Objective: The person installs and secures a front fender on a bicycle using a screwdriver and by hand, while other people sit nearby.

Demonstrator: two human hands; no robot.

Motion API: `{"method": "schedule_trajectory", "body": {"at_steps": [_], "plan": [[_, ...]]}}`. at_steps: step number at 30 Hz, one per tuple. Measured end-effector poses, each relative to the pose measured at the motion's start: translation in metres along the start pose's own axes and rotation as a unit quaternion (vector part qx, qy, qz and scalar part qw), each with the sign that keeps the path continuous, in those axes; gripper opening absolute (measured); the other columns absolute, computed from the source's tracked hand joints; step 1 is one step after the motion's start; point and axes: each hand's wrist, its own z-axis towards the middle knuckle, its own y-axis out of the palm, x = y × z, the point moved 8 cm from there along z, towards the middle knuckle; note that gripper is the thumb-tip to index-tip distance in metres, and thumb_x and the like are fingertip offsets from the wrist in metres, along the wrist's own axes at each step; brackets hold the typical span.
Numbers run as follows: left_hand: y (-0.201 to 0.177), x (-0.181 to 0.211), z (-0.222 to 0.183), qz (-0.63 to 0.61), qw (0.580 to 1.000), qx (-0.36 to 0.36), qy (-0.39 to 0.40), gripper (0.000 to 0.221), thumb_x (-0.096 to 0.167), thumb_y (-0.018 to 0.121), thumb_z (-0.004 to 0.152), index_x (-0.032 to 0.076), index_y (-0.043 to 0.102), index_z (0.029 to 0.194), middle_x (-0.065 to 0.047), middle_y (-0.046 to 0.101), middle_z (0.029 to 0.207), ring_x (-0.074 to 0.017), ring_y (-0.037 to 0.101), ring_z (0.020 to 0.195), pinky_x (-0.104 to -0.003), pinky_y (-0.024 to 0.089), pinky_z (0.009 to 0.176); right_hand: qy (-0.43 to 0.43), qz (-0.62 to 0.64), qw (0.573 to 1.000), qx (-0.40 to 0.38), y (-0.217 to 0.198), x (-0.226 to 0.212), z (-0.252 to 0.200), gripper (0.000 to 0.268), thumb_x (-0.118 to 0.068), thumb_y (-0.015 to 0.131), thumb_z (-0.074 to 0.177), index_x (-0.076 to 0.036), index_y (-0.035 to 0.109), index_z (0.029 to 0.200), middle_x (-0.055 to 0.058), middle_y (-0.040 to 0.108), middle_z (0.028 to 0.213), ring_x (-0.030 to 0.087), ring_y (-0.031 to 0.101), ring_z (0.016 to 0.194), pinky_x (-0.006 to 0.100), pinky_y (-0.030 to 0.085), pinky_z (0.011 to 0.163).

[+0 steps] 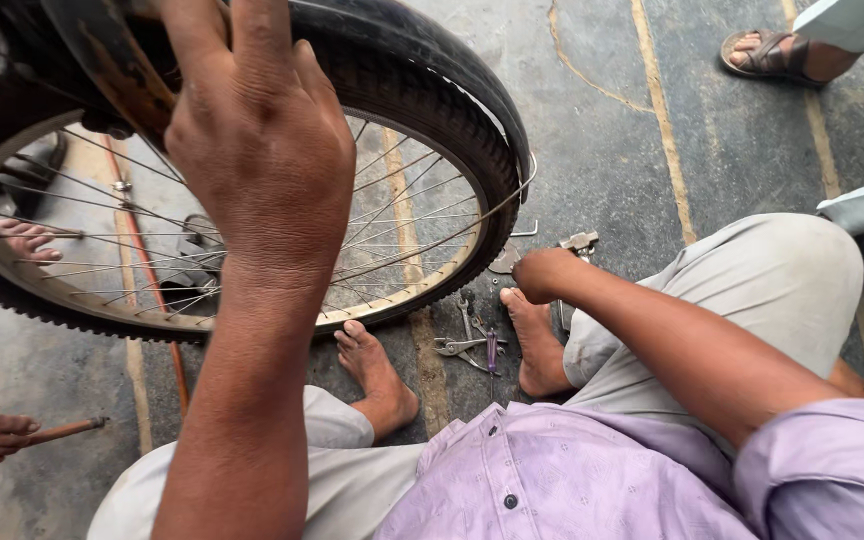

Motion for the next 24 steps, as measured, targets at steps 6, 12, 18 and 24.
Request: {"method": "schedule_trajectory", "body": {"at_steps": [6, 12, 18, 24], "plan": [[0.005, -0.008, -0.005, -0.108, 0.993, -0.043, 0.007, 0.052, 0.001, 0.068, 0.109, 0.02, 0.042, 0.15, -0.008, 0.049, 0.13, -0.0109, 0.072, 0.095, -0.02, 0.065, 0.074, -0.101, 0.03, 0.994, -0.028, 0.096, -0.087, 0.066, 0.029, -0.017, 0.065, 0.087, -0.015, 0.075, 0.113, 0.01, 0.076, 0.113, 0.03, 0.072, 0.109, 0.047, 0.059, 0.09], [-0.009, 0.01, -0.002, -0.071, 0.996, -0.049, -0.024, 0.042, 0.004, 0.067, 0.109, 0.016, 0.045, 0.142, -0.006, 0.051, 0.128, -0.0113, 0.068, 0.098, -0.023, 0.064, 0.077, -0.081, 0.057, 0.987, 0.123, 0.125, -0.159, 0.09, 0.031, -0.022, 0.054, 0.093, -0.006, 0.061, 0.119, 0.021, 0.07, 0.109, 0.037, 0.07, 0.099, 0.052, 0.058, 0.078], [-0.015, 0.012, -0.009, -0.173, 0.977, -0.033, -0.122, 0.03, 0.003, 0.07, 0.114, 0.012, 0.058, 0.14, -0.009, 0.057, 0.135, -0.0143, 0.073, 0.11, -0.02, 0.063, 0.082, -0.053, 0.165, 0.974, 0.147, 0.1, -0.132, 0.096, 0.019, -0.018, 0.051, 0.098, -0.006, 0.059, 0.111, 0.02, 0.074, 0.104, 0.037, 0.073, 0.096, 0.051, 0.058, 0.085], [-0.017, 0.001, -0.009, -0.288, 0.942, 0.033, -0.171, 0.024, 0.003, 0.069, 0.107, 0.009, 0.065, 0.129, -0.011, 0.062, 0.135, -0.0174, 0.074, 0.11, -0.026, 0.065, 0.088, -0.261, 0.281, 0.902, 0.2, 0.008, -0.145, 0.035, 0.043, -0.007, 0.058, 0.083, -0.004, 0.058, 0.125, 0.026, 0.07, 0.111, 0.045, 0.067, 0.105, 0.052, 0.055, 0.086]]}}
